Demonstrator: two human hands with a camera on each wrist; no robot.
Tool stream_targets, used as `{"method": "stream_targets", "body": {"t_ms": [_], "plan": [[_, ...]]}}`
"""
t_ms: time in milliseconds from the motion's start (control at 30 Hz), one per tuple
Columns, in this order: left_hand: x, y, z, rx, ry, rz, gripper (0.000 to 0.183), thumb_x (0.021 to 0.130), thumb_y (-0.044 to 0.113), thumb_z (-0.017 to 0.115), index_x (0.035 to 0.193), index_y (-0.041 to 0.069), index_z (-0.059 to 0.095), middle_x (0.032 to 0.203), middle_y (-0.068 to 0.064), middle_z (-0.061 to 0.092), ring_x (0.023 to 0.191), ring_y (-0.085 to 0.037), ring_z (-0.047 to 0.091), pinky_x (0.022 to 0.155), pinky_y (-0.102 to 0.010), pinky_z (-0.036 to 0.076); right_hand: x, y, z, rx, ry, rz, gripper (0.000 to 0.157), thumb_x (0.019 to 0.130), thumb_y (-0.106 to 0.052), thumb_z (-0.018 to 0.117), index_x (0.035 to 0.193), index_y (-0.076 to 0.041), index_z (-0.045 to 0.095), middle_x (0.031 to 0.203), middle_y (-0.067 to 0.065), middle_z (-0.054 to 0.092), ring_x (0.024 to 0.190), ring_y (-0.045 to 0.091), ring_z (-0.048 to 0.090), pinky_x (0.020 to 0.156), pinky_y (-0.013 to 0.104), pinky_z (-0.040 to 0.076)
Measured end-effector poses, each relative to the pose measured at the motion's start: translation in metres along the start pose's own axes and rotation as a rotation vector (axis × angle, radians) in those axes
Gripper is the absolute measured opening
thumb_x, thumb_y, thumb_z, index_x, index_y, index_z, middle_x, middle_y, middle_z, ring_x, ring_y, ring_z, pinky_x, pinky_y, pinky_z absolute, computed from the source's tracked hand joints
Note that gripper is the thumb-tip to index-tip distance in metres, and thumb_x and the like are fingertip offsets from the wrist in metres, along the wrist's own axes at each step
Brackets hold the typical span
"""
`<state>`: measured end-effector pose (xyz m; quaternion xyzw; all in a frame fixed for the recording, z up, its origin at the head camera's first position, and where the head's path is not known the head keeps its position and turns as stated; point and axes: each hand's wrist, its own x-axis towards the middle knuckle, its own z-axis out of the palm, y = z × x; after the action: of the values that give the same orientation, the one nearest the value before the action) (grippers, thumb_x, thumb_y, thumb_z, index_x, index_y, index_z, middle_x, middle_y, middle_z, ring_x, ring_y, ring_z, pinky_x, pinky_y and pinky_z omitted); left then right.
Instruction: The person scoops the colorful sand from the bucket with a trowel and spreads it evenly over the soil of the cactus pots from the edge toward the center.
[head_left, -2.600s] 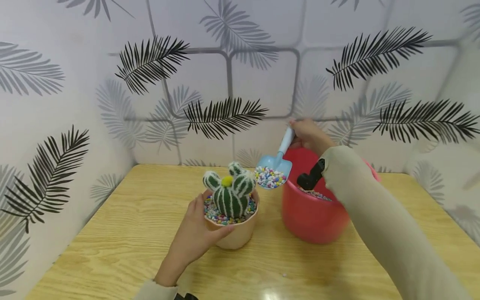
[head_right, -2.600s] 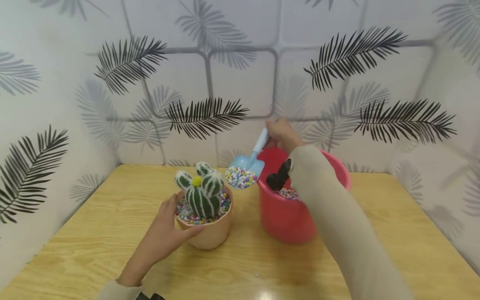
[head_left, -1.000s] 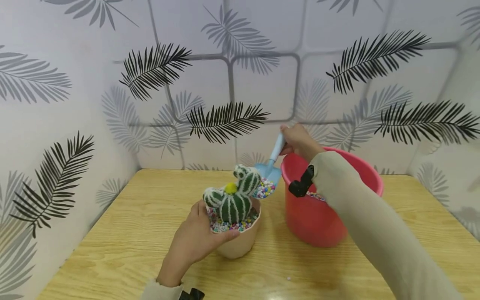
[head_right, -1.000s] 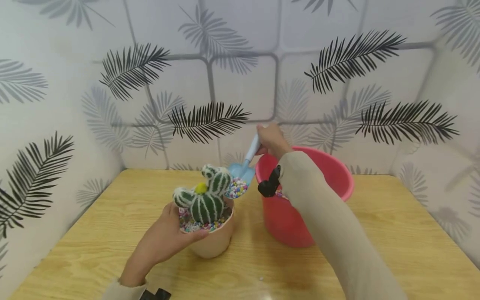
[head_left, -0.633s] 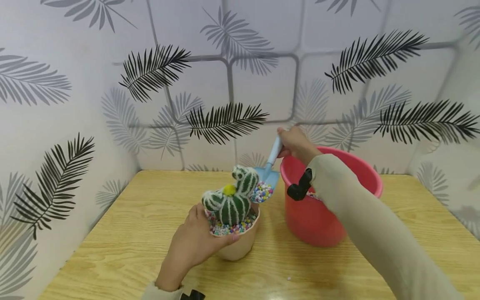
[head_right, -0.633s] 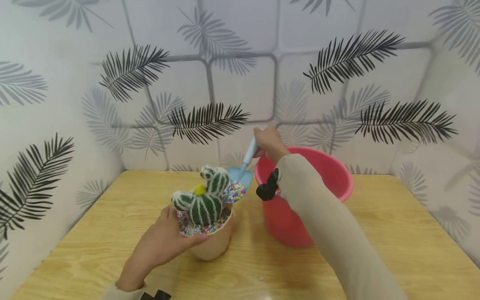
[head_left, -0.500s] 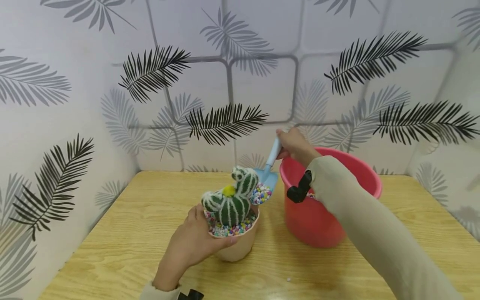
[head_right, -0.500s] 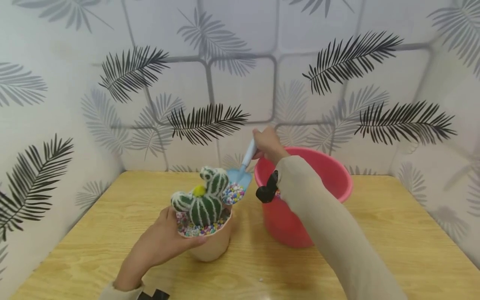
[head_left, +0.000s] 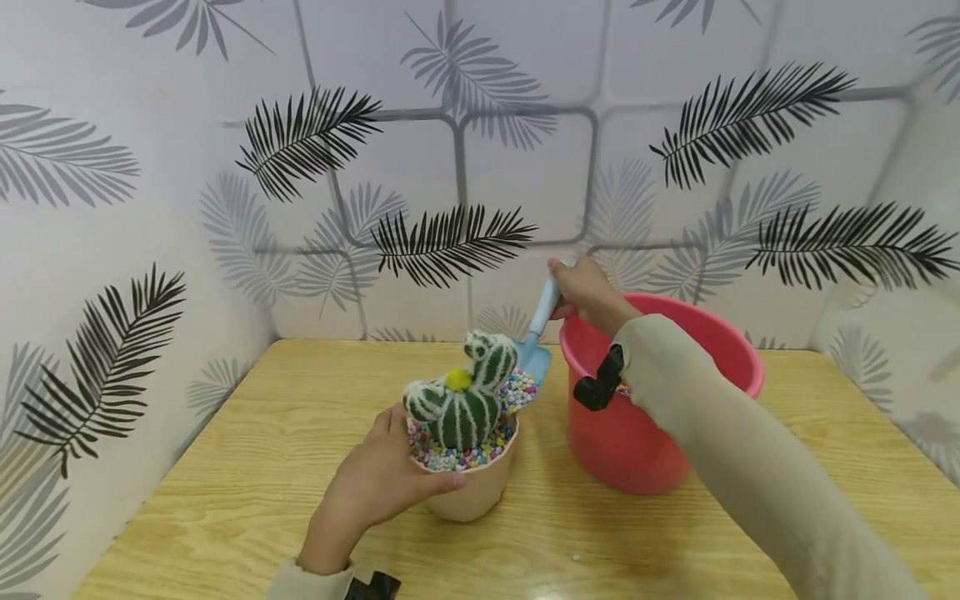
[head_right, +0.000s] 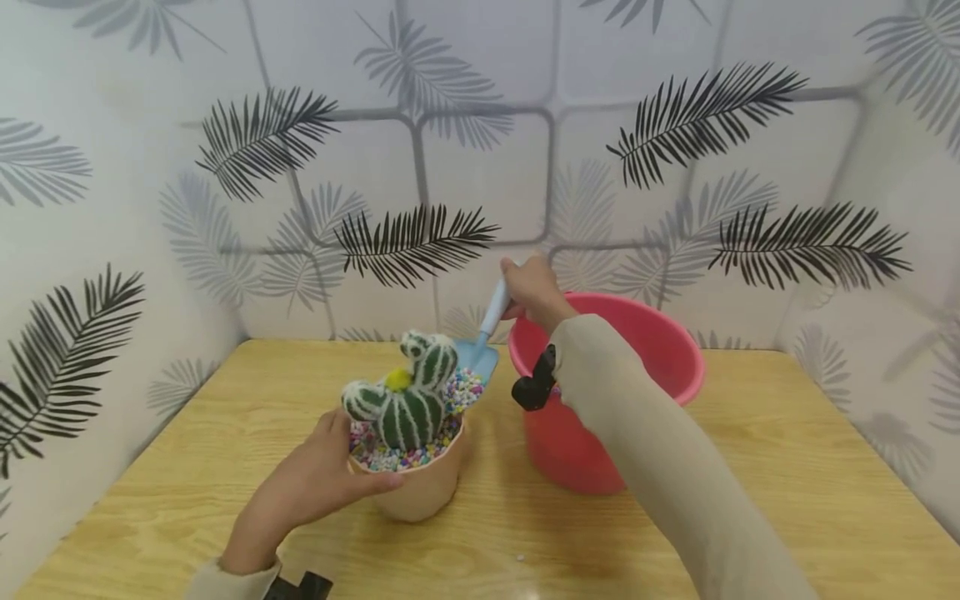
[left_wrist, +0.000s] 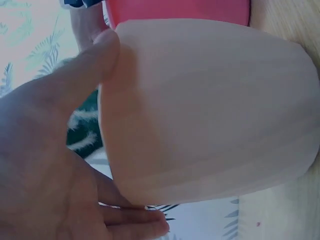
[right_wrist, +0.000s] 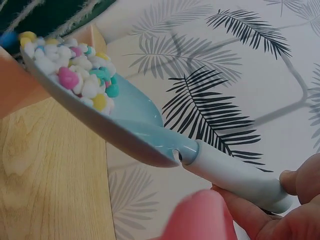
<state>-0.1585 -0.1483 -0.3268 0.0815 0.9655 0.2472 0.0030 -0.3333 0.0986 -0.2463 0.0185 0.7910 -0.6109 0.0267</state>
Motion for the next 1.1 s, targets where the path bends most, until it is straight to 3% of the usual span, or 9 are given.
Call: {"method": "stream_targets", "body": {"t_ms": [167, 267, 433, 633, 1100], "plan": [[-0.002, 0.008, 0.003, 0.146, 0.065, 0.007, 0.12, 0.067, 0.07, 0.07, 0.139, -0.018, 0.03, 0.136, -0.034, 0.043, 0.113, -0.044, 0.055, 0.083, -0.05, 0.052, 0.0, 0.001, 0.0, 0.003, -0.002, -0.015, 0.047, 0.102, -0.026, 0.039, 0.129, 0.013, 0.03, 0.082, 0.017, 0.053, 0.043, 0.009, 0.059, 0.058, 0.03, 0.058], [-0.003, 0.012, 0.003, 0.188, 0.084, 0.018, 0.12, 0.068, 0.07, 0.069, 0.138, -0.02, 0.031, 0.132, -0.035, 0.046, 0.11, -0.044, 0.057, 0.081, -0.048, 0.053, -0.002, 0.001, -0.001, 0.013, -0.001, -0.027, 0.039, 0.102, -0.025, 0.041, 0.118, 0.01, 0.037, 0.075, 0.013, 0.055, 0.045, 0.009, 0.06, 0.059, 0.03, 0.058], [-0.005, 0.014, 0.001, 0.202, 0.076, 0.019, 0.121, 0.069, 0.071, 0.068, 0.138, -0.02, 0.029, 0.132, -0.036, 0.044, 0.111, -0.045, 0.056, 0.08, -0.049, 0.053, -0.005, 0.001, -0.003, 0.029, -0.022, -0.057, 0.027, 0.102, -0.025, 0.043, 0.096, 0.001, 0.043, 0.066, 0.007, 0.057, 0.049, 0.01, 0.063, 0.059, 0.029, 0.058], [-0.005, 0.015, 0.002, 0.201, 0.066, -0.003, 0.122, 0.069, 0.072, 0.067, 0.139, -0.02, 0.028, 0.133, -0.035, 0.044, 0.112, -0.044, 0.056, 0.081, -0.048, 0.053, -0.011, -0.001, -0.003, 0.034, -0.052, -0.106, 0.028, 0.101, -0.025, 0.044, 0.088, -0.001, 0.046, 0.059, 0.002, 0.058, 0.049, 0.009, 0.063, 0.058, 0.03, 0.058], [-0.005, 0.019, 0.002, 0.233, 0.049, -0.01, 0.122, 0.071, 0.075, 0.062, 0.139, -0.02, 0.026, 0.134, -0.036, 0.043, 0.115, -0.044, 0.054, 0.081, -0.048, 0.053, -0.029, -0.02, -0.003, -0.031, -0.094, -0.168, 0.032, 0.098, -0.03, 0.052, 0.096, 0.001, 0.046, 0.097, 0.012, 0.055, 0.066, 0.014, 0.067, 0.065, 0.031, 0.059]]}}
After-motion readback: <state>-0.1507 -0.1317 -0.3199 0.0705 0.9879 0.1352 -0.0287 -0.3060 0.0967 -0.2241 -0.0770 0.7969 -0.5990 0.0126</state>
